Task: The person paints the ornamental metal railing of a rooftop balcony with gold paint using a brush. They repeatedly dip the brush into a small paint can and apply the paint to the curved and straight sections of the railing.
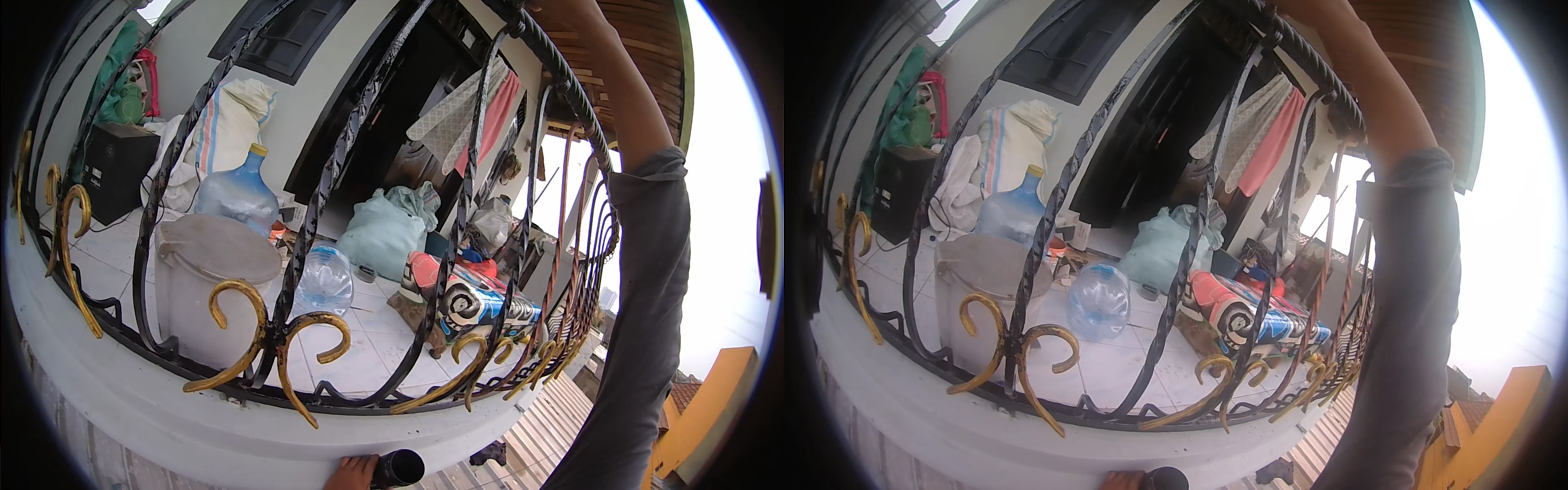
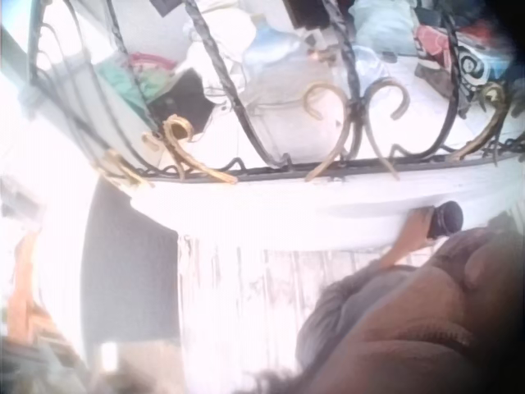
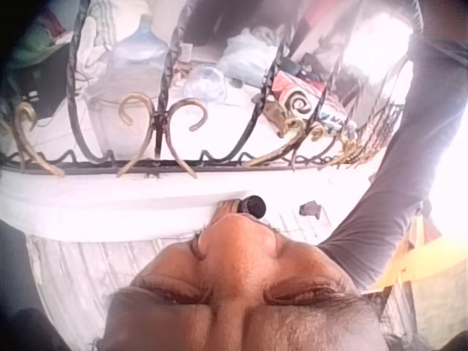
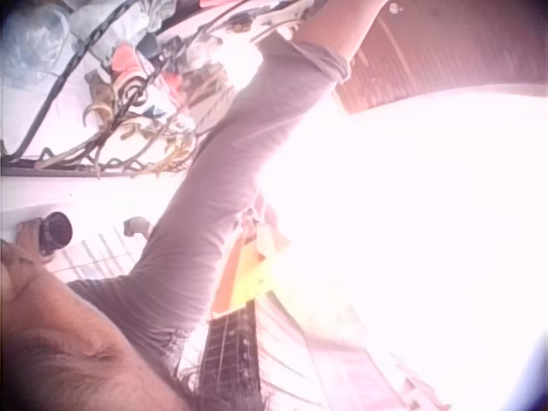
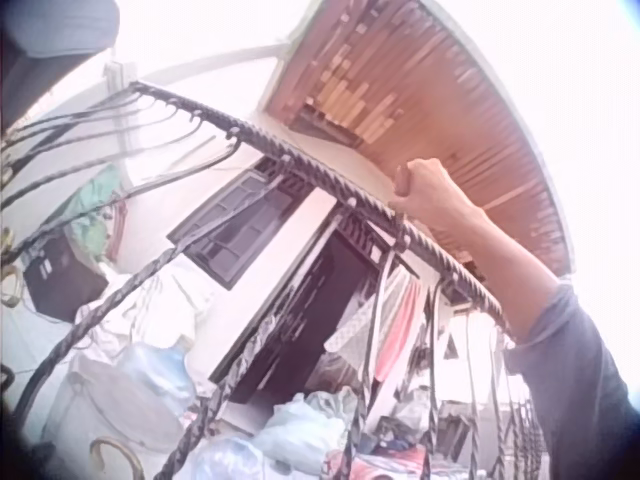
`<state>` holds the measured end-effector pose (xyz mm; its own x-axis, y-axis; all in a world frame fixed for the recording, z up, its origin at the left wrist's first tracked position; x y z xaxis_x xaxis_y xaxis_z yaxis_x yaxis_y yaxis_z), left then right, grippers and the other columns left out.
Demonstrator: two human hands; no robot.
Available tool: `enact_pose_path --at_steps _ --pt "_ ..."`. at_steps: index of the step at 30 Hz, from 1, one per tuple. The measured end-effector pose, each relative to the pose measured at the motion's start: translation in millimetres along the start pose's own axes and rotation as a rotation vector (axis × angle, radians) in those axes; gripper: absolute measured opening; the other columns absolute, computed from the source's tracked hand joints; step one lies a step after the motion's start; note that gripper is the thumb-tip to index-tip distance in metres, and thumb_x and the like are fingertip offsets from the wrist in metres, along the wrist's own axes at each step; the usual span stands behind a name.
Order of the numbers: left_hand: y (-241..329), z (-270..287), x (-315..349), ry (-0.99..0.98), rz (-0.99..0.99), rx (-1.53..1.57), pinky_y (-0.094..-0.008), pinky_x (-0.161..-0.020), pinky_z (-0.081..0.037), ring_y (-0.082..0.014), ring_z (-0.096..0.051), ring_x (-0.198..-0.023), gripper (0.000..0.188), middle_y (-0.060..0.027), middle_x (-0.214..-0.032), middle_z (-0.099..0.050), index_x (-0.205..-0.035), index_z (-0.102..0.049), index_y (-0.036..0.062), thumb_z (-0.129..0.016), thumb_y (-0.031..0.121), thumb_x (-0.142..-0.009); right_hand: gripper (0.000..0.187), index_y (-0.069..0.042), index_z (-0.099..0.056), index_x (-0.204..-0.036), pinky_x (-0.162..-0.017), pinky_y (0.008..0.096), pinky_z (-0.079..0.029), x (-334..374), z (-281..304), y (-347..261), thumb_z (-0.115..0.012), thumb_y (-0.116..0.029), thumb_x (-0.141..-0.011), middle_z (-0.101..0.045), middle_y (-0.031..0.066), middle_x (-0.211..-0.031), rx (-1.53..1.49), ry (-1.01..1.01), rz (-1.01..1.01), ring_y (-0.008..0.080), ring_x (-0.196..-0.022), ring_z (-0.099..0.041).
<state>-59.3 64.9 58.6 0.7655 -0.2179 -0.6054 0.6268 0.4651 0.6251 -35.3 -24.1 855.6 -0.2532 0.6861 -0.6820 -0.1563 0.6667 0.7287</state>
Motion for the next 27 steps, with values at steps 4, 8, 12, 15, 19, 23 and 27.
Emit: enact_pose_path --at_steps 4,8,12,15,19,23,27 --pt "7.8 5.5 -1.6 0.018 -0.020 -0.036 -0.0608 -0.104 -0.045 -0.0525 -0.058 -0.119 0.060 -0.0361 -0.129 -0.061 -0.135 -0.053 -0.0124 -0.066 0.028 -0.092 0.020 0.001 -0.070 -0.078 -0.076 0.0456 -0.059 -7.6 -21.3 -4.8 -0.078 -0.015 -0.070 -0.071 0.0228 -0.078 0.074 -0.046 0.017 0.0377 -0.080 -0.074" --pt "7.2 9.0 -1.7 0.014 -0.028 -0.029 -0.0608 -0.108 -0.044 -0.0524 -0.057 -0.123 0.062 -0.0366 -0.131 -0.060 -0.137 -0.052 -0.0133 -0.065 0.027 -0.092 0.021 0.000 -0.071 -0.081 -0.079 0.0460 -0.059 -10.6 -32.9 -19.4 -0.078 -0.016 -0.070 -0.073 0.0228 -0.082 0.151 0.030 0.090 0.0386 -0.084 -0.074" --pt "7.0 10.2 -0.5 0.025 -0.052 -0.045 -0.0609 -0.110 -0.042 -0.0527 -0.056 -0.126 0.067 -0.0370 -0.133 -0.059 -0.139 -0.050 -0.0137 -0.066 0.030 -0.091 0.022 0.000 -0.071 -0.081 -0.078 0.0455 -0.059 -4.5 -25.4 -7.5 -0.079 -0.019 -0.071 -0.074 0.0219 -0.082 0.008 0.069 -0.125 0.0377 -0.083 -0.075" --pt "5.7 8.2 0.5 0.015 -0.042 -0.042 -0.0616 -0.111 -0.041 -0.0533 -0.055 -0.127 0.073 -0.0372 -0.134 -0.058 -0.141 -0.048 -0.0141 -0.069 0.033 -0.089 0.024 0.001 -0.071 -0.079 -0.069 0.0417 -0.058 11.1 -6.8 8.5 -0.079 -0.020 -0.072 -0.073 0.0183 -0.076 -0.065 0.180 -0.196 0.0303 -0.071 -0.072" --pt "0.6 -0.4 -1.1 -0.049 -0.003 -0.030 -0.0623 -0.111 -0.041 -0.0537 -0.054 -0.127 0.079 -0.0373 -0.135 -0.058 -0.142 -0.047 -0.0143 -0.072 0.036 -0.087 0.018 0.001 -0.067 -0.074 -0.055 0.0314 -0.051 56.2 5.2 17.4 -0.078 -0.013 -0.075 -0.069 0.0094 -0.063 -0.345 0.294 -0.217 0.0137 -0.059 -0.066" --pt "-2.6 -2.2 -3.8 -0.042 -0.036 -0.061 -0.0630 -0.110 -0.041 -0.0539 -0.055 -0.127 0.078 -0.0379 -0.135 -0.058 -0.141 -0.048 -0.0148 -0.072 0.037 -0.088 0.013 0.001 -0.065 -0.078 -0.053 0.0261 -0.050 92.8 6.1 15.2 -0.074 -0.005 -0.085 -0.070 0.0082 -0.064 -0.476 0.244 -0.202 0.0085 -0.057 -0.064" --pt "-2.1 -4.2 -1.5 -0.050 -0.020 -0.101 -0.0638 -0.109 -0.042 -0.0542 -0.056 -0.125 0.078 -0.0391 -0.134 -0.058 -0.139 -0.050 -0.0153 -0.072 0.039 -0.088 0.013 0.001 -0.066 -0.080 -0.055 0.0260 -0.051 102.1 9.3 16.7 -0.074 -0.007 -0.086 -0.070 0.0074 -0.064 -0.570 0.380 -0.240 0.0086 -0.058 -0.065"
Point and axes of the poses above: each hand's wrist, its own x-axis away from the middle knuckle, its own z-axis out of the back of the hand, y = z × x, the point moved 4 cm from there along -x, towards the middle knuckle
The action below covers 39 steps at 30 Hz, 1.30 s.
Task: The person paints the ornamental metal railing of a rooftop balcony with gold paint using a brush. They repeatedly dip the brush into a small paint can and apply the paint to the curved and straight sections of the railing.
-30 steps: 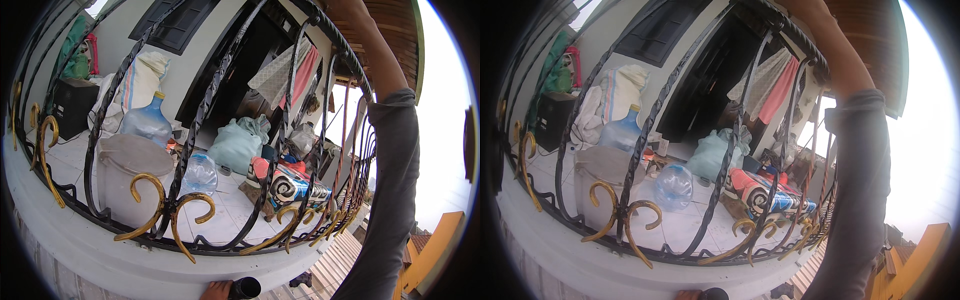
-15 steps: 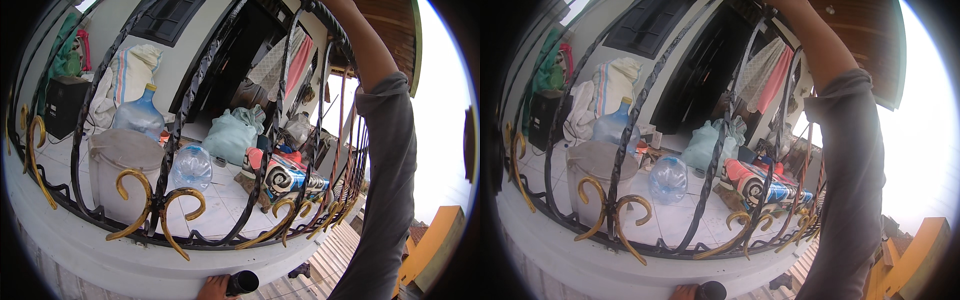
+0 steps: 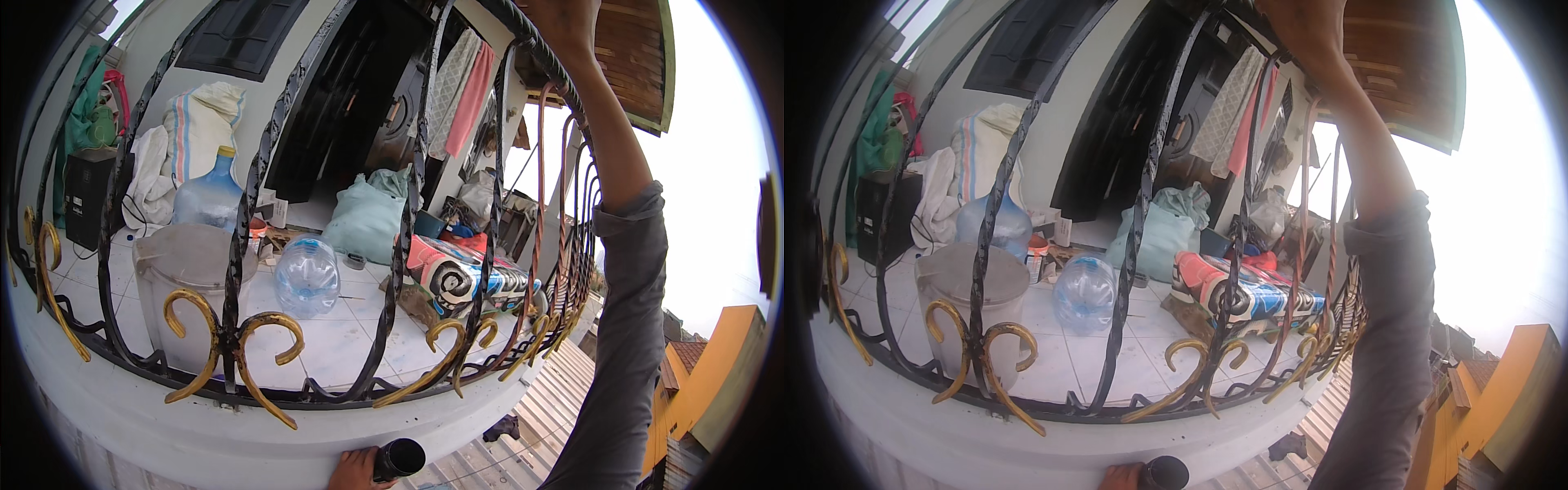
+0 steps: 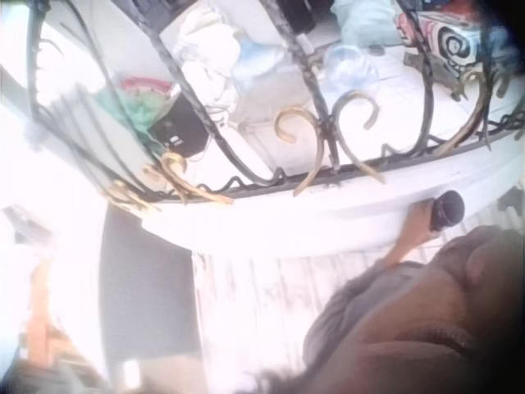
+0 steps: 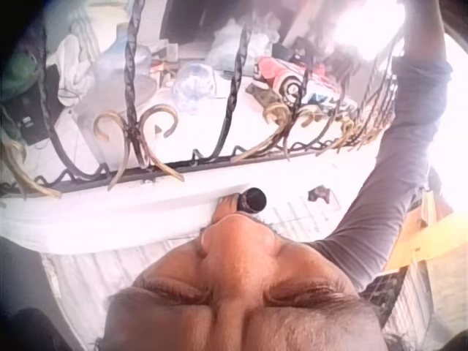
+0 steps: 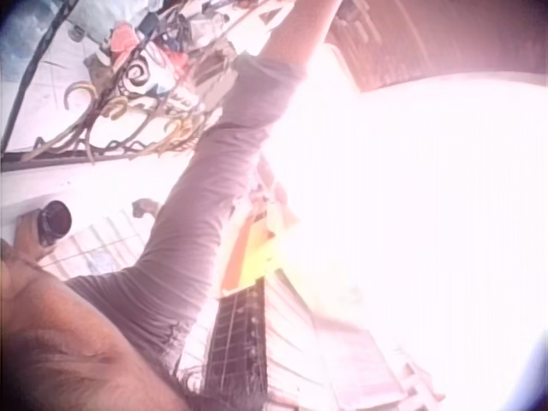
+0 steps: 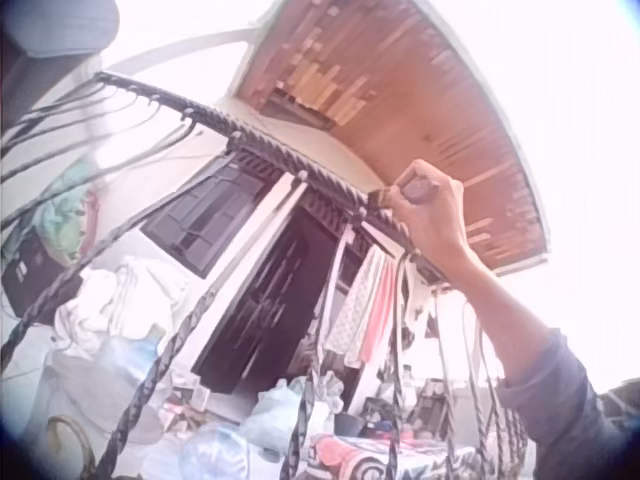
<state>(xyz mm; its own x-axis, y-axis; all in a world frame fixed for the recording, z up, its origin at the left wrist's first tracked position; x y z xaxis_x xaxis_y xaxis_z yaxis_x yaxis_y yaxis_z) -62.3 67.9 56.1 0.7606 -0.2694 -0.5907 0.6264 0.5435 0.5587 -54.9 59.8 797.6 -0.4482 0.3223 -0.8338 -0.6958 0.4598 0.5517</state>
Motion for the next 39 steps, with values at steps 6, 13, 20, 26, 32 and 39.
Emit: enact_pose_path --at_steps 6,13,20,26,32,39 --pt "2.6 0.7 3.2 0.086 -0.018 0.024 -0.0621 -0.109 -0.043 -0.0540 -0.057 -0.122 0.082 -0.0386 -0.132 -0.058 -0.138 -0.050 -0.0152 -0.075 0.042 -0.086 0.013 0.000 -0.066 -0.083 -0.059 0.0252 -0.053 23.3 -16.7 17.9 -0.073 -0.009 -0.088 -0.073 0.0073 -0.069 -0.003 -0.090 -0.148 0.0097 -0.063 -0.070" --pt "7.7 2.5 1.9 0.093 -0.017 0.000 -0.0610 -0.110 -0.042 -0.0535 -0.057 -0.122 0.088 -0.0371 -0.132 -0.059 -0.139 -0.050 -0.0142 -0.079 0.045 -0.081 0.014 0.001 -0.064 -0.083 -0.061 0.0257 -0.053 28.4 -9.5 23.4 -0.072 -0.009 -0.089 -0.073 0.0071 -0.070 -0.138 0.171 -0.036 0.0095 -0.064 -0.067" --pt "1.5 -2.0 -3.6 -0.013 0.094 0.065 -0.0593 -0.111 -0.040 -0.0524 -0.054 -0.123 0.107 -0.0328 -0.134 -0.059 -0.142 -0.049 -0.0094 -0.092 0.048 -0.063 0.013 0.001 -0.069 -0.083 -0.058 0.0251 -0.053 63.0 -27.3 12.1 -0.074 -0.009 -0.090 -0.071 0.0058 -0.067 -0.273 -0.176 -0.146 0.0089 -0.061 -0.067" --pt "-6.4 -17.7 -0.4 0.187 0.006 0.022 -0.0612 -0.102 -0.045 -0.0537 -0.058 -0.110 0.098 -0.0321 -0.122 -0.063 -0.137 -0.054 -0.0085 -0.090 0.046 -0.064 0.016 -0.003 -0.074 -0.088 -0.065 0.0255 -0.055 77.2 -20.4 -10.5 -0.080 -0.017 -0.086 -0.075 0.0082 -0.070 -0.145 -0.292 -0.045 0.0114 -0.064 -0.072" --pt "-9.1 -26.9 2.4 0.225 0.007 -0.002 -0.0626 -0.100 -0.045 -0.0540 -0.057 -0.108 0.098 -0.0330 -0.122 -0.062 -0.135 -0.055 -0.0085 -0.089 0.050 -0.064 0.016 -0.002 -0.070 -0.083 -0.061 0.0237 -0.052 107.8 8.7 -36.3 -0.078 -0.015 -0.084 -0.069 0.0032 -0.063 -0.247 -0.507 -0.223 0.0085 -0.061 -0.068" --pt "-9.8 -18.3 3.6 -0.003 0.080 0.072 -0.0594 -0.108 -0.042 -0.0537 -0.050 -0.123 0.109 -0.0344 -0.135 -0.054 -0.143 -0.047 -0.0074 -0.090 0.054 -0.064 0.015 0.001 -0.071 -0.087 -0.060 0.0229 -0.055 123.0 43.5 -82.4 -0.079 -0.012 -0.086 -0.070 0.0052 -0.072 -0.295 -0.637 -0.315 0.0102 -0.064 -0.070"
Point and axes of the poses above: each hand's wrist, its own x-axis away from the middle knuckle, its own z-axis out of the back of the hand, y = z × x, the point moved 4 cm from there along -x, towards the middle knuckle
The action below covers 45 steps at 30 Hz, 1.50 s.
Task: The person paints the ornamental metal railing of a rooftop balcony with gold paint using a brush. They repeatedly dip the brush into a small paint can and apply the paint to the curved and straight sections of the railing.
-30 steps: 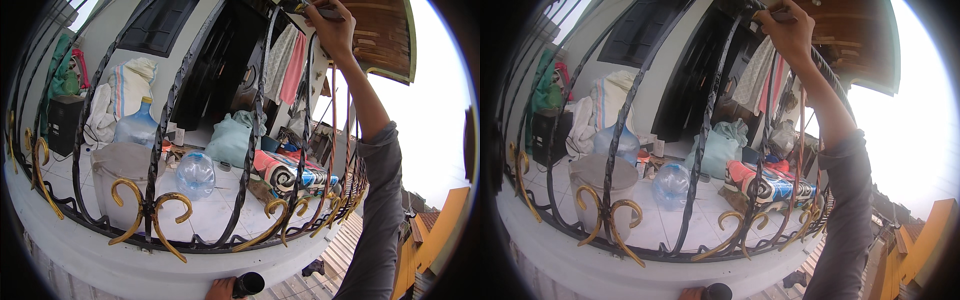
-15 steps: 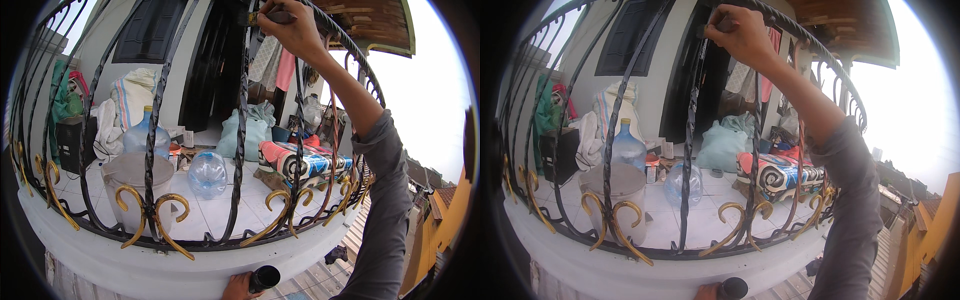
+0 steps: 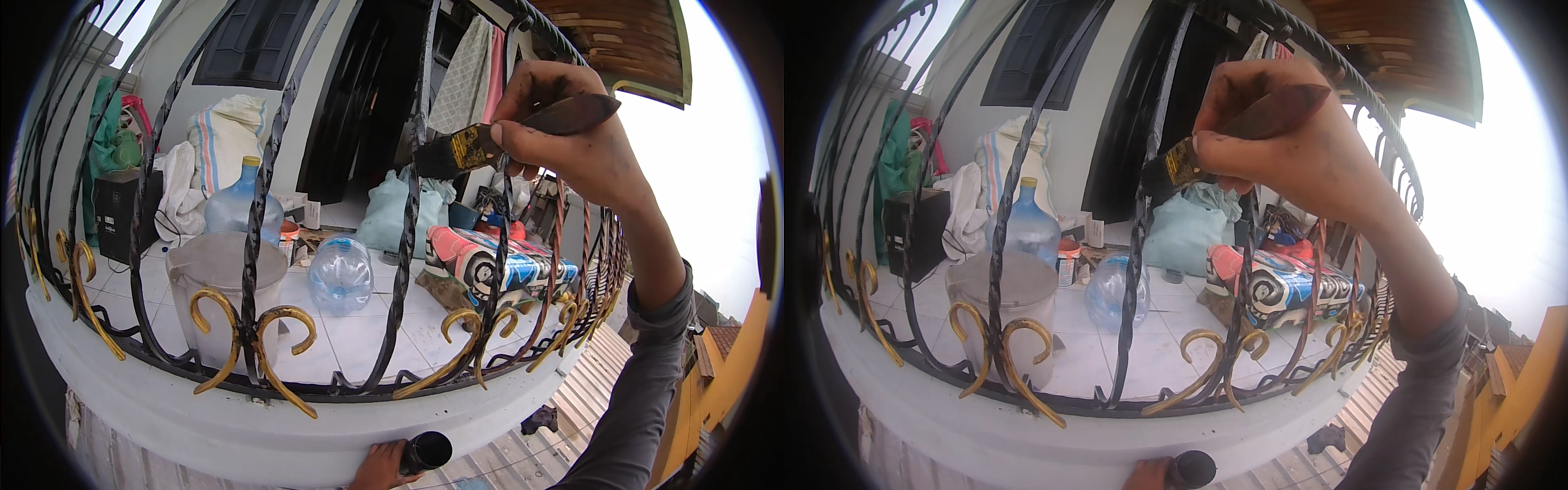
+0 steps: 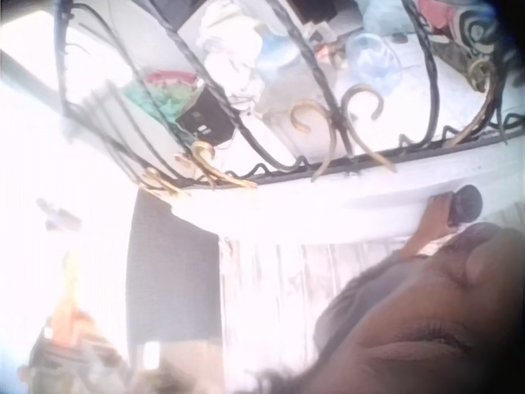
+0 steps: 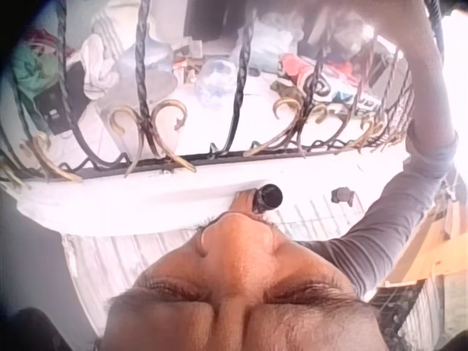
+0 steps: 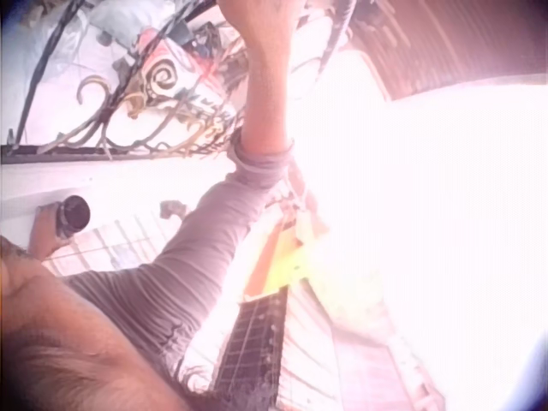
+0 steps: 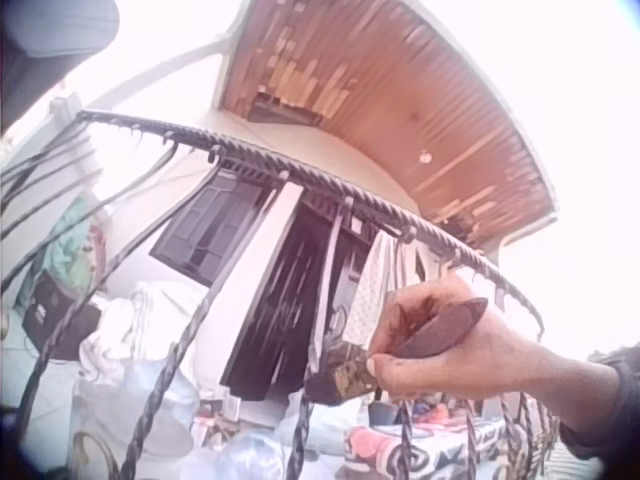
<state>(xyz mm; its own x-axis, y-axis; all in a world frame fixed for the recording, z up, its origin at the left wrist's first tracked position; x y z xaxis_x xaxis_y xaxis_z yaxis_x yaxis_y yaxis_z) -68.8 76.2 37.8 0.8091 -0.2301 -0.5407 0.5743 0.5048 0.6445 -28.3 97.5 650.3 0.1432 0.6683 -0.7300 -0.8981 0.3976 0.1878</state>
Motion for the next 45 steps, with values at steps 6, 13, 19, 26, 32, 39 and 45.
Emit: enact_pose_path --at_steps 6,13,19,26,32,39,45 --pt "-3.8 -0.9 -6.9 -0.040 -0.072 -0.124 -0.0513 -0.113 -0.038 -0.0446 -0.057 -0.123 0.101 -0.0310 -0.129 -0.061 -0.140 -0.051 -0.0085 -0.076 0.068 -0.078 0.012 0.002 -0.073 -0.087 -0.062 0.0281 -0.055 -61.5 38.2 30.3 -0.077 -0.009 -0.090 -0.073 0.0074 -0.071 0.141 0.231 0.130 0.0102 -0.066 -0.069" --pt "-5.1 1.4 -7.6 -0.075 -0.123 -0.172 -0.0481 -0.114 -0.038 -0.0414 -0.060 -0.123 0.099 -0.0298 -0.127 -0.063 -0.137 -0.051 -0.0126 -0.071 0.070 -0.086 0.013 0.002 -0.072 -0.080 -0.067 0.0425 -0.054 -129.7 10.0 -1.0 -0.076 -0.011 -0.081 -0.069 0.0191 -0.076 0.731 0.047 0.569 0.0344 -0.069 -0.069" --pt "-2.3 5.2 -6.4 -0.054 -0.131 -0.157 -0.0482 -0.114 -0.038 -0.0411 -0.060 -0.123 0.099 -0.0294 -0.128 -0.063 -0.137 -0.051 -0.0129 -0.070 0.071 -0.087 0.014 0.004 -0.062 -0.072 -0.068 0.0485 -0.050 -102.1 -37.1 -17.9 -0.066 -0.006 -0.081 -0.063 0.0230 -0.070 0.917 -0.304 0.495 0.0406 -0.071 -0.065" --pt "-4.0 4.0 -6.0 -0.059 -0.138 -0.170 -0.0482 -0.114 -0.038 -0.0412 -0.060 -0.124 0.100 -0.0290 -0.128 -0.064 -0.136 -0.051 -0.0136 -0.070 0.071 -0.087 0.025 0.006 -0.051 -0.069 -0.061 0.0426 -0.045 -80.5 -35.9 -92.0 -0.063 -0.006 -0.087 -0.057 0.0175 -0.063 0.727 -0.783 0.049 0.0318 -0.062 -0.059" --pt "-4.3 3.1 -8.7 -0.059 -0.155 -0.171 -0.0485 -0.115 -0.036 -0.0412 -0.058 -0.126 0.099 -0.0292 -0.130 -0.062 -0.137 -0.051 -0.0136 -0.069 0.071 -0.087 0.014 0.004 -0.071 -0.082 -0.064 0.0382 -0.051 -112.9 -28.5 -64.4 -0.070 -0.010 -0.085 -0.067 0.0192 -0.072 0.403 -0.525 0.381 0.0292 -0.069 -0.069" --pt "-6.4 1.9 -6.1 -0.054 -0.132 -0.158 -0.0487 -0.116 -0.035 -0.0408 -0.058 -0.127 0.101 -0.0282 -0.130 -0.063 -0.139 -0.050 -0.0125 -0.068 0.073 -0.087 0.015 0.003 -0.075 -0.091 -0.068 0.0385 -0.055 -110.5 -15.5 -28.5 -0.076 -0.011 -0.084 -0.075 0.0175 -0.085 0.903 -0.196 0.670 0.0291 -0.072 -0.071" --pt "-9.3 -2.4 -5.9 -0.078 -0.142 -0.169 -0.0484 -0.116 -0.035 -0.0407 -0.058 -0.127 0.102 -0.0286 -0.130 -0.063 -0.139 -0.050 -0.0138 -0.067 0.073 -0.088 0.019 0.002 -0.071 -0.102 -0.062 0.0381 -0.057 2.7 -63.5 -29.1 -0.075 0.000 -0.083 -0.061 0.0118 -0.088 0.863 -0.276 0.562 0.0253 -0.070 -0.070"
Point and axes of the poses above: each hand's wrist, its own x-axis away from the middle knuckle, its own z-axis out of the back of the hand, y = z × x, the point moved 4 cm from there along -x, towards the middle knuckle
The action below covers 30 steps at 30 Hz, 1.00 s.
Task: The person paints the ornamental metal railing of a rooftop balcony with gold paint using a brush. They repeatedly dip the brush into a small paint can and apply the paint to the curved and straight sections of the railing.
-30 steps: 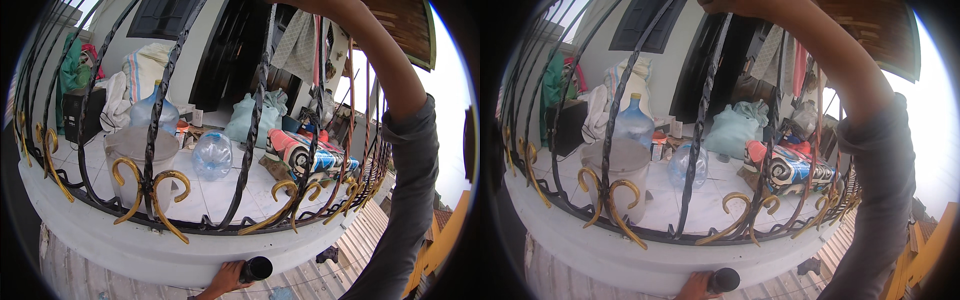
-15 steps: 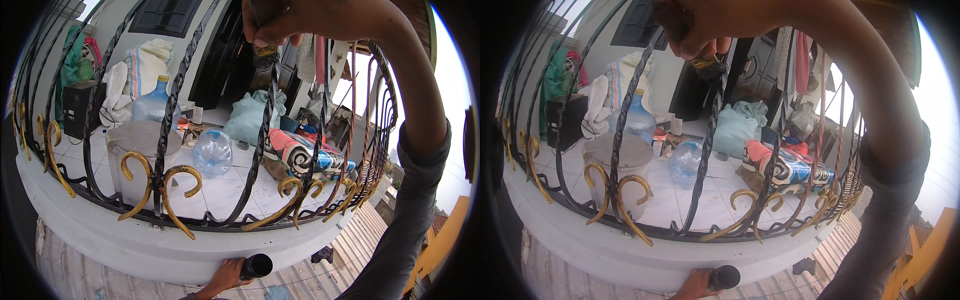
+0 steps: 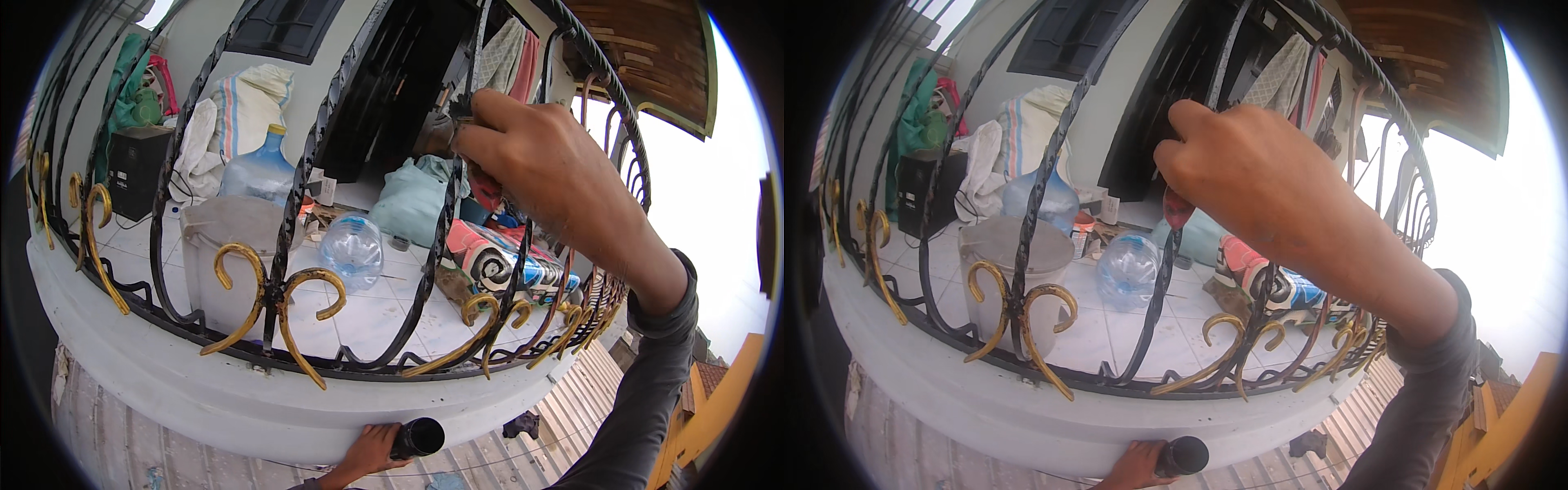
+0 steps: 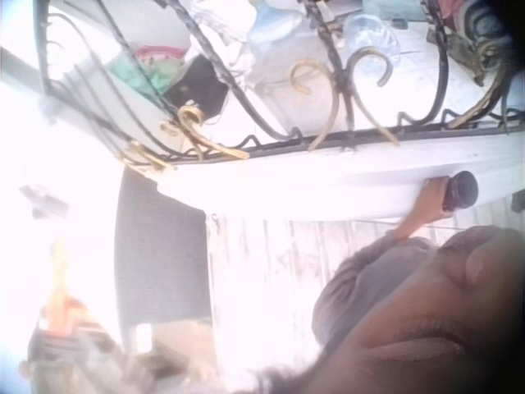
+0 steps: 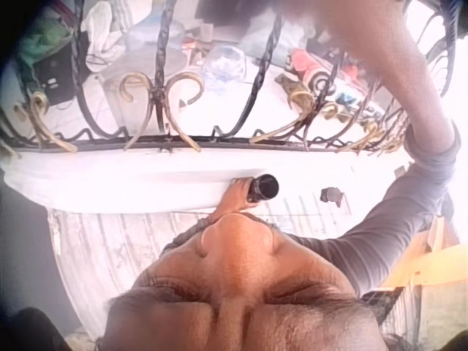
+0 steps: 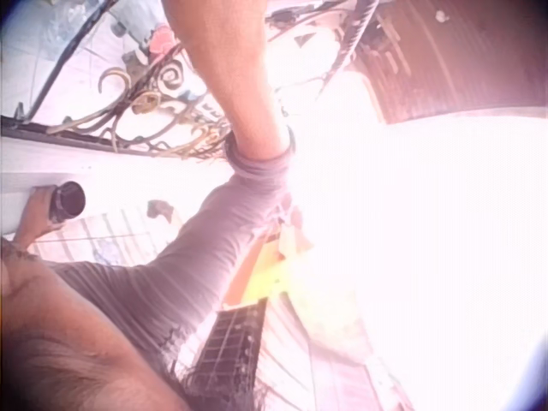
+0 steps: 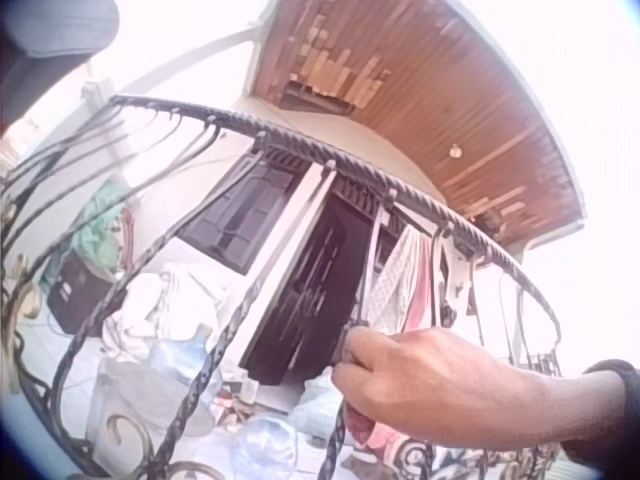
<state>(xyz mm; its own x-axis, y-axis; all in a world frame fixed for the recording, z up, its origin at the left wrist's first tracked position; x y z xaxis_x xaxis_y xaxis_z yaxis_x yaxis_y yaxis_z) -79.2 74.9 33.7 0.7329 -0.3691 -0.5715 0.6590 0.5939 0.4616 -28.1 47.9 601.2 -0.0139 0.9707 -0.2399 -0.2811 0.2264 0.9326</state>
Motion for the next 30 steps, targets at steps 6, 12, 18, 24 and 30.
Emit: enact_pose_path --at_steps 6,12,18,24,30 --pt "3.6 7.9 -2.6 0.028 -0.030 0.000 -0.0482 -0.114 -0.038 -0.0413 -0.060 -0.123 0.100 -0.0291 -0.128 -0.064 -0.137 -0.051 -0.0153 -0.067 0.071 -0.089 0.020 0.003 -0.071 -0.100 -0.047 0.0287 -0.054 50.1 21.4 -69.3 -0.077 0.000 -0.082 -0.061 0.0089 -0.086 -0.231 0.024 -0.018 0.0142 -0.065 -0.065" --pt "7.8 12.5 -0.8 0.061 -0.029 -0.024 -0.0469 -0.107 -0.041 -0.0390 -0.061 -0.118 0.097 -0.0254 -0.125 -0.064 -0.136 -0.052 -0.0115 -0.073 0.069 -0.085 0.022 0.002 -0.073 -0.094 -0.047 0.0233 -0.054 81.8 28.0 -78.7 -0.071 -0.018 -0.085 -0.062 0.0069 -0.082 -0.416 0.180 0.015 0.0122 -0.062 -0.066" --pt "6.7 10.5 -2.0 0.066 -0.012 -0.026 -0.0463 -0.107 -0.041 -0.0373 -0.061 -0.118 0.097 -0.0241 -0.123 -0.065 -0.135 -0.053 -0.0092 -0.077 0.068 -0.081 0.028 -0.008 -0.075 -0.097 -0.061 0.0282 -0.059 75.0 46.3 -44.2 -0.087 0.004 -0.074 -0.070 0.0067 -0.085 -0.283 0.347 -0.330 0.0173 -0.074 -0.073" --pt "5.7 9.7 -1.0 0.013 0.029 -0.011 -0.0479 -0.112 -0.039 -0.0387 -0.059 -0.124 0.095 -0.0251 -0.130 -0.063 -0.138 -0.053 -0.0072 -0.077 0.066 -0.082 0.011 -0.002 -0.076 -0.097 -0.053 0.0202 -0.055 84.7 15.0 -83.4 -0.074 -0.009 -0.088 -0.068 0.0070 -0.082 -0.344 0.310 0.001 0.0126 -0.065 -0.069" --pt "6.8 6.5 -0.3 0.066 0.005 -0.014 -0.0471 -0.111 -0.039 -0.0379 -0.058 -0.126 0.093 -0.0242 -0.132 -0.062 -0.139 -0.052 -0.0068 -0.076 0.063 -0.084 0.027 -0.006 -0.080 -0.103 -0.047 0.0207 -0.056 131.7 16.7 -136.1 -0.061 -0.024 -0.101 -0.073 0.0088 -0.083 -0.597 0.215 0.114 0.0177 -0.070 -0.075"
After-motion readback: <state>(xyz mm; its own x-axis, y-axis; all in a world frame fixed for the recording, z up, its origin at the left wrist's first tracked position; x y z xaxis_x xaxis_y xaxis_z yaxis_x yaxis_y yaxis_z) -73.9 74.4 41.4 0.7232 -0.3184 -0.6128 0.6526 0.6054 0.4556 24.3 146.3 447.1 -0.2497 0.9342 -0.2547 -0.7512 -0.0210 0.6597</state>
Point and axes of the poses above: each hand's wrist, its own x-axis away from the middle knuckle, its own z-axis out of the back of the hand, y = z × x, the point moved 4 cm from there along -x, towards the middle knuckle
